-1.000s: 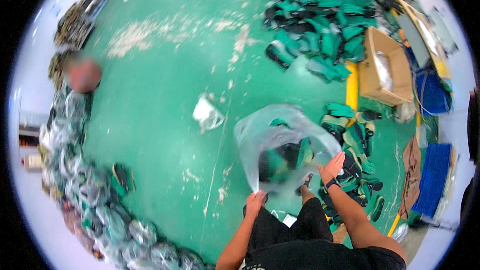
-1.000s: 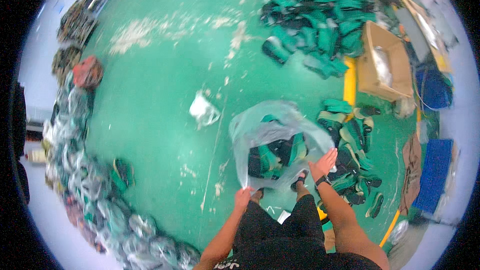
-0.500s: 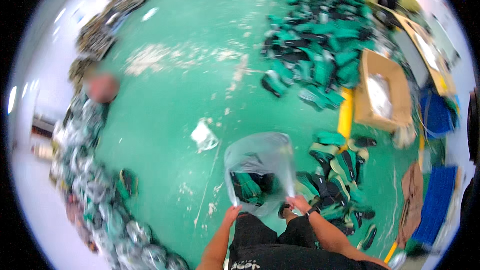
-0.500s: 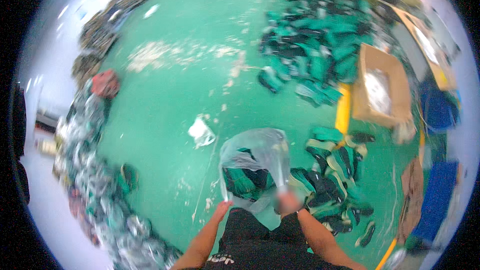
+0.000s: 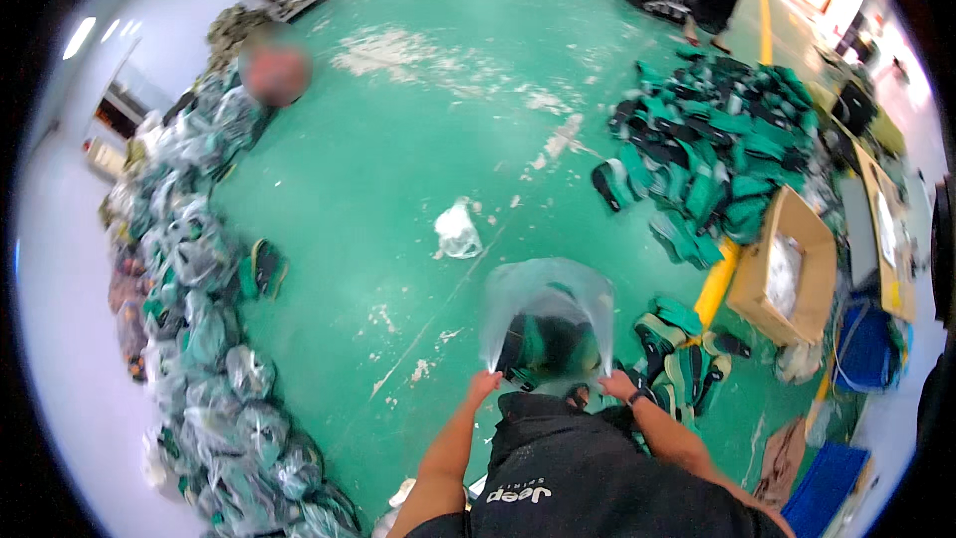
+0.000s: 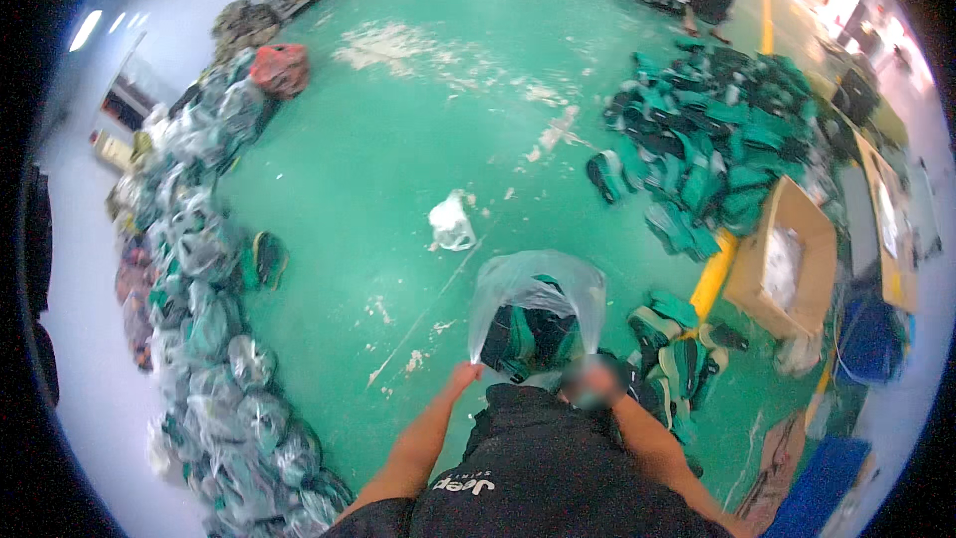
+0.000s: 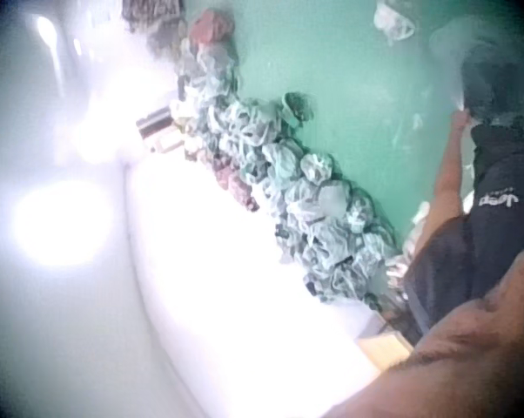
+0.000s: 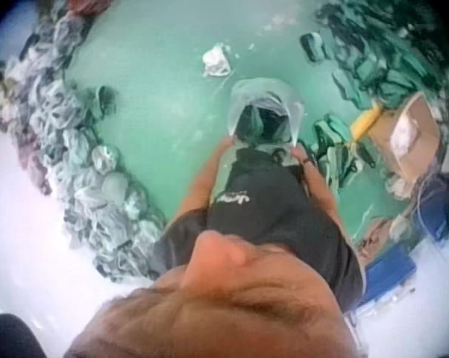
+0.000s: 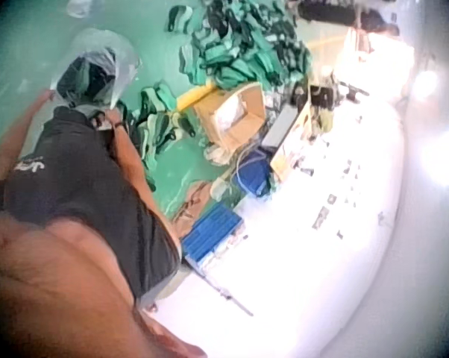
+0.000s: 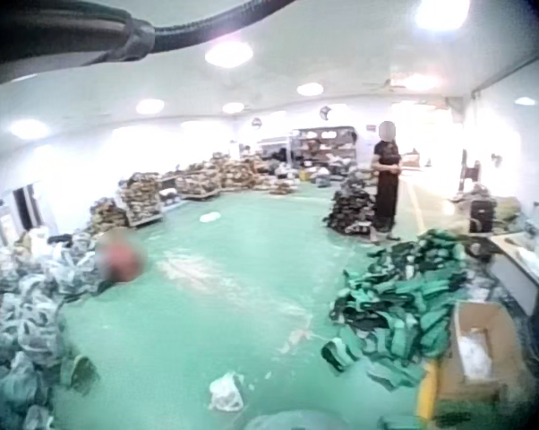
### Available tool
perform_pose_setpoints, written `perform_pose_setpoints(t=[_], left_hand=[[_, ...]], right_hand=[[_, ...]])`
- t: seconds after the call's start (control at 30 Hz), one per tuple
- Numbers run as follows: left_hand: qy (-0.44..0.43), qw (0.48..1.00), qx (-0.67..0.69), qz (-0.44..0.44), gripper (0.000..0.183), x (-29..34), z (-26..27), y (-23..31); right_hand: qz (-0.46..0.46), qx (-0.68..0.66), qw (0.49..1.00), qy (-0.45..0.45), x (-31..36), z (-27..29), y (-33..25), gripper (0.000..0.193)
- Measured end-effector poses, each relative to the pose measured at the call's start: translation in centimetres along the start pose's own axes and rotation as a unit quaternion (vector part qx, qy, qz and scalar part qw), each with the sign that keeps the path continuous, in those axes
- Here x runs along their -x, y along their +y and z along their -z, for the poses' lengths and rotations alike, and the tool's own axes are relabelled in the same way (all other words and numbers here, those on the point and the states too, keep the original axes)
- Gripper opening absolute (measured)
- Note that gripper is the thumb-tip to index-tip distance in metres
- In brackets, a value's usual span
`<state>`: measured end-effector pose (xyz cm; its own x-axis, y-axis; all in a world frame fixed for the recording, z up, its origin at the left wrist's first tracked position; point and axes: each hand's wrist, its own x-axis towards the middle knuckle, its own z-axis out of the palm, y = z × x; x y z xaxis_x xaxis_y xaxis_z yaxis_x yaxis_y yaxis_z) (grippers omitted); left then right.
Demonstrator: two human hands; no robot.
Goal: The person picks up green shoe upper components from the floor and places them into a plastic bag.
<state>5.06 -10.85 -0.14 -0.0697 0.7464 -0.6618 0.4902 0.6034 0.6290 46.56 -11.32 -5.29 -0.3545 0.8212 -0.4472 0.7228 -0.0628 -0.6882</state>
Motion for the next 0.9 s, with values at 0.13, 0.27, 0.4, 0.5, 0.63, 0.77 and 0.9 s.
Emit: perform_pose_setpoints(t=[0.13, 0.27, 0.4, 0.5, 0.63, 0.77, 0.9], left_hand=[[-0.028, 0.996, 0.079, 0.039, 0.033, 3.2, 5.5, -6.1], [-0.12, 0.983, 0.136, -0.041, 0.029, 3.3, 2.4, -2.7], [-0.139, 0.986, 0.093, -0.003, 0.032, 2.4, 1.4, -2.9], [-0.131, 0.988, 0.07, 0.051, 0.037, 2.0, 1.7, -2.1], [-0.152, 0.981, 0.117, -0.026, 0.038, 1.1, 1.1, -0.7], [-0.073, 0.992, 0.093, 0.049, 0.036, 1.9, 4.0, 0.1], [-0.079, 0.964, -0.147, -0.205, 0.034, 0.3, -1.3, 2.1]], right_hand=[[0.11, 0.247, 0.952, -0.14, -1.1, -1.5, -10.4, 0.021], [-0.151, -0.063, 0.987, -0.009, 2.2, -0.3, -5.5, 0.02], [-0.04, 0.032, 0.997, 0.054, 2.7, -4.1, -2.5, 0.019], [-0.122, 0.07, 0.99, -0.032, 1.8, -6.5, -2.4, 0.032], [-0.197, -0.109, 0.965, 0.132, 2.7, -6.4, -2.3, 0.035], [-0.206, -0.228, 0.946, 0.105, 1.0, -4.2, -8.7, 0.039], [-0.228, -0.033, 0.933, 0.276, 4.2, -3.0, -3.1, 0.027]])
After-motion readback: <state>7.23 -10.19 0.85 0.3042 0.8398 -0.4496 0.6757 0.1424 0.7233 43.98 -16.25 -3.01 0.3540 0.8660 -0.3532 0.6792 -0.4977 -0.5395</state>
